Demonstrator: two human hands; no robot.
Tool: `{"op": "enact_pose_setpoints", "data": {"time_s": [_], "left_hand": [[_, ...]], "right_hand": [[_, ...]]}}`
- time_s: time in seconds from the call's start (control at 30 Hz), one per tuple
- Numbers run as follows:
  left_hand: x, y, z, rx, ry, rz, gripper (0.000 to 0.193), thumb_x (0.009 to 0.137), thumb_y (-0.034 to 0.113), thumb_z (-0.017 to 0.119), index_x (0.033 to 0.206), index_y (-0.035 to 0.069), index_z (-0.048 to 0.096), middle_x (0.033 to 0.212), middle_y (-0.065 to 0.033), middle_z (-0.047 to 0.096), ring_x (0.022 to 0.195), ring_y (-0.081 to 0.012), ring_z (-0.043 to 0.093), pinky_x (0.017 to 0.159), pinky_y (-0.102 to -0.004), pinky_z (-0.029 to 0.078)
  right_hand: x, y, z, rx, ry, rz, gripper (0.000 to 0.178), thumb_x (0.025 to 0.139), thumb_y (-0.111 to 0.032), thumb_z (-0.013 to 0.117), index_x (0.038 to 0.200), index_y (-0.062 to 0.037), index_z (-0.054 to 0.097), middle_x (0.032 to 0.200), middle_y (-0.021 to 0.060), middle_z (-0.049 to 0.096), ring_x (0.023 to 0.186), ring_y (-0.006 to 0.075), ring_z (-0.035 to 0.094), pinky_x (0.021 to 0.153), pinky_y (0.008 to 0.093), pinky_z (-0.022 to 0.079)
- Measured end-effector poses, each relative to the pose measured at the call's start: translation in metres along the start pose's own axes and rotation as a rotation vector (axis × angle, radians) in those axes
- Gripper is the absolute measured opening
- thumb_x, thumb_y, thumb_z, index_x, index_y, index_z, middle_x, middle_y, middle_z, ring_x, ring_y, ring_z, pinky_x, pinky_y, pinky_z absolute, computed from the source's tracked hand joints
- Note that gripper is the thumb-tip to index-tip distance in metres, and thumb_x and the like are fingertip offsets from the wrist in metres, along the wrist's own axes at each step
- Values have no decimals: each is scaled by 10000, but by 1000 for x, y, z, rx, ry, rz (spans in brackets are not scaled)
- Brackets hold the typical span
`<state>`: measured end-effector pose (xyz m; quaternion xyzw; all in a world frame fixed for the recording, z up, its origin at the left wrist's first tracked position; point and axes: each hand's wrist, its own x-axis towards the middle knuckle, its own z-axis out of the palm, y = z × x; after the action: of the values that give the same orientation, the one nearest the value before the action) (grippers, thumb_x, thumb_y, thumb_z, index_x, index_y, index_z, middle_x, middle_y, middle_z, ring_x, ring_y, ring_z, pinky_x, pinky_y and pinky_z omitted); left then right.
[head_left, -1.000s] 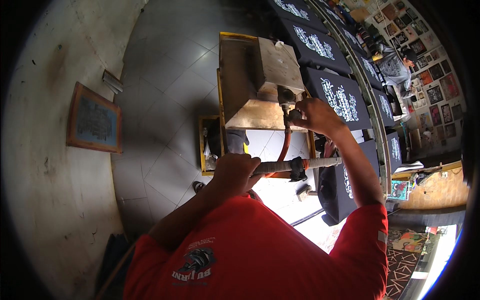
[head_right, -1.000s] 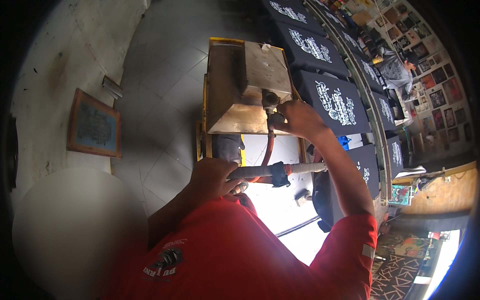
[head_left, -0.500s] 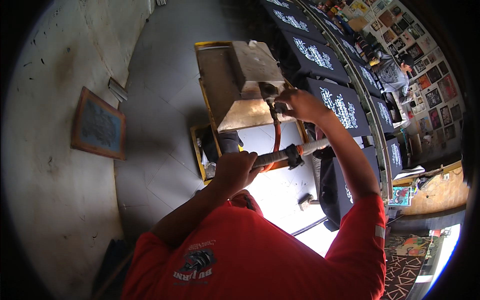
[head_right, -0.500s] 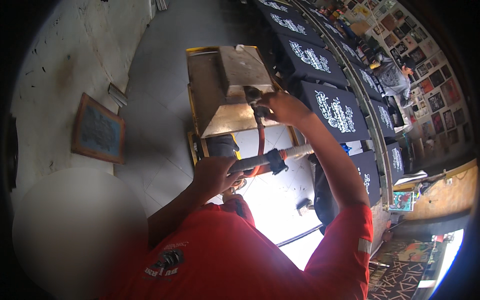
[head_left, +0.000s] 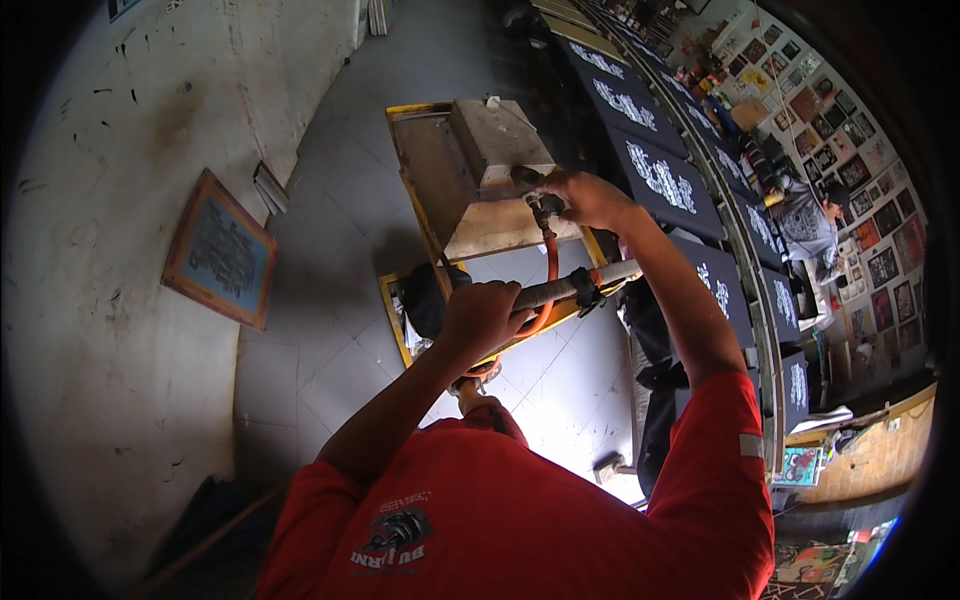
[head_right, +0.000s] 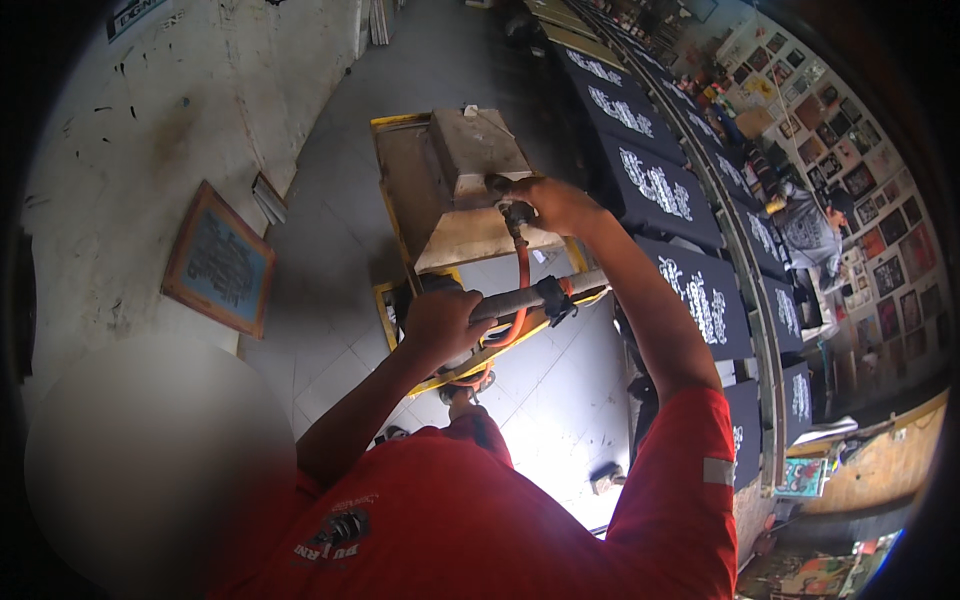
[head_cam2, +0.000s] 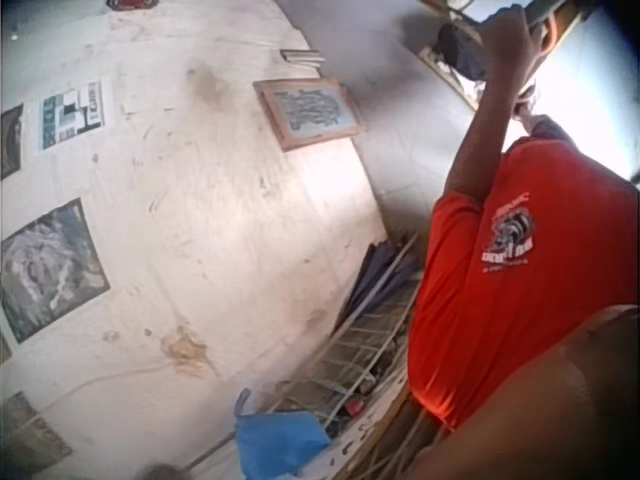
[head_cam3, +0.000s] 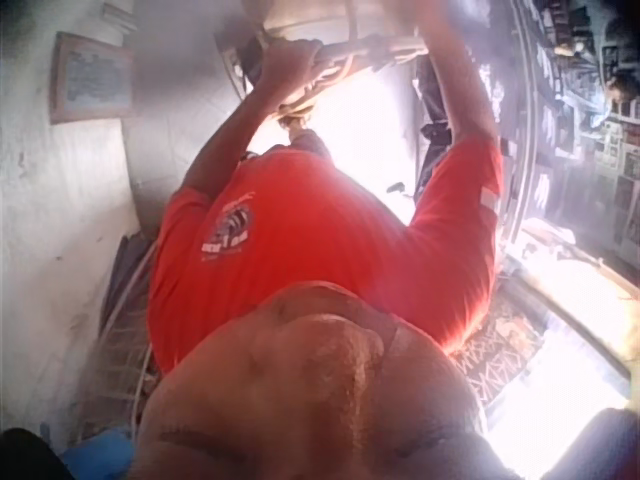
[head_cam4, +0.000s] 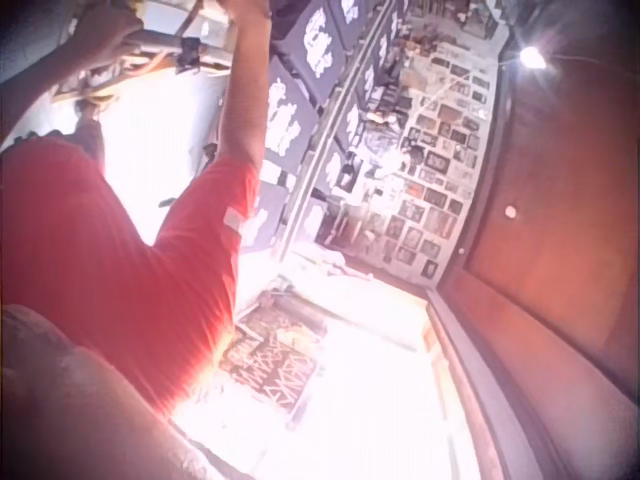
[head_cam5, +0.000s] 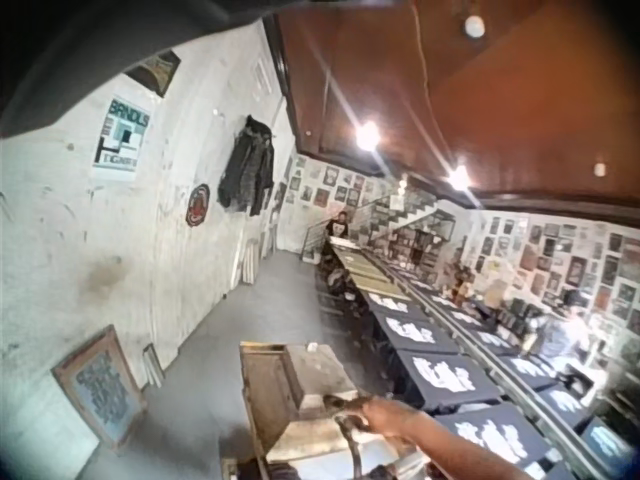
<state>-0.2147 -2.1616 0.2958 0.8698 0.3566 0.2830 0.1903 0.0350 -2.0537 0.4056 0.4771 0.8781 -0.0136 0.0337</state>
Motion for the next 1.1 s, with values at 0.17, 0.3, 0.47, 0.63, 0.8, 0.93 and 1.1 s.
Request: {"op": "enact_pose_setpoints", "data": {"time_s": [0.17, 0.3, 0.47, 0.63, 0.8, 0.93, 1.1], "left_hand": [[29, -14, 5, 8, 28, -45, 338, 827, 429, 720, 889, 100, 671, 735, -77, 659, 679, -294, 676, 616, -431, 529], [46, -31, 4, -21, 58, -83, 288, 794, 363, 767, 903, 113, 671, 763, -66, 669, 700, -282, 685, 611, -410, 533], [60, -37, 4, 8, 47, -162, 295, 764, 337, 792, 940, 126, 684, 780, -56, 680, 700, -269, 692, 592, -389, 535], [76, -29, -6, -10, 44, -254, 267, 707, 296, 846, 851, 124, 702, 665, -12, 669, 584, -194, 666, 548, -341, 514], [77, -26, 0, -15, 75, -261, 283, 690, 298, 857, 827, 122, 682, 656, -15, 663, 558, -196, 653, 529, -348, 499], [78, -24, -1, -6, 86, -254, 302, 676, 295, 860, 836, 112, 681, 658, -30, 659, 569, -215, 657, 537, -357, 502], [84, -25, 1, -27, 78, -221, 302, 702, 277, 834, 907, 98, 703, 739, -68, 679, 657, -265, 676, 603, -385, 522]], "right_hand": [[19, 36, 15, 15, 75, 78, 527, 779, -329, 776, 1261, -157, 649, 909, 175, 711, 921, 393, 678, 843, 472, 525], [51, 36, 3, -100, -37, 218, 543, 774, -532, 741, 1124, -119, 712, 873, 174, 715, 896, 359, 699, 813, 463, 546], [83, 51, -5, -124, -41, 168, 619, 816, -583, 689, 1091, -29, 714, 883, 154, 724, 900, 349, 708, 856, 454, 553], [91, 93, 10, 46, -24, -117, 567, 878, -571, 644, 1045, -35, 719, 887, 153, 726, 875, 344, 711, 836, 421, 549], [108, 84, -16, -110, -316, 222, 562, 885, -585, 619, 1040, -54, 720, 810, 159, 714, 794, 352, 710, 757, 454, 555], [94, 119, 24, 138, 184, -423, 533, 876, -554, 634, 1059, -59, 709, 817, 163, 714, 809, 370, 705, 785, 450, 561], [89, 82, 6, -94, -111, 209, 669, 861, -671, 574, 838, -25, 742, 761, 188, 703, 788, 360, 716, 749, 453, 575]]}}
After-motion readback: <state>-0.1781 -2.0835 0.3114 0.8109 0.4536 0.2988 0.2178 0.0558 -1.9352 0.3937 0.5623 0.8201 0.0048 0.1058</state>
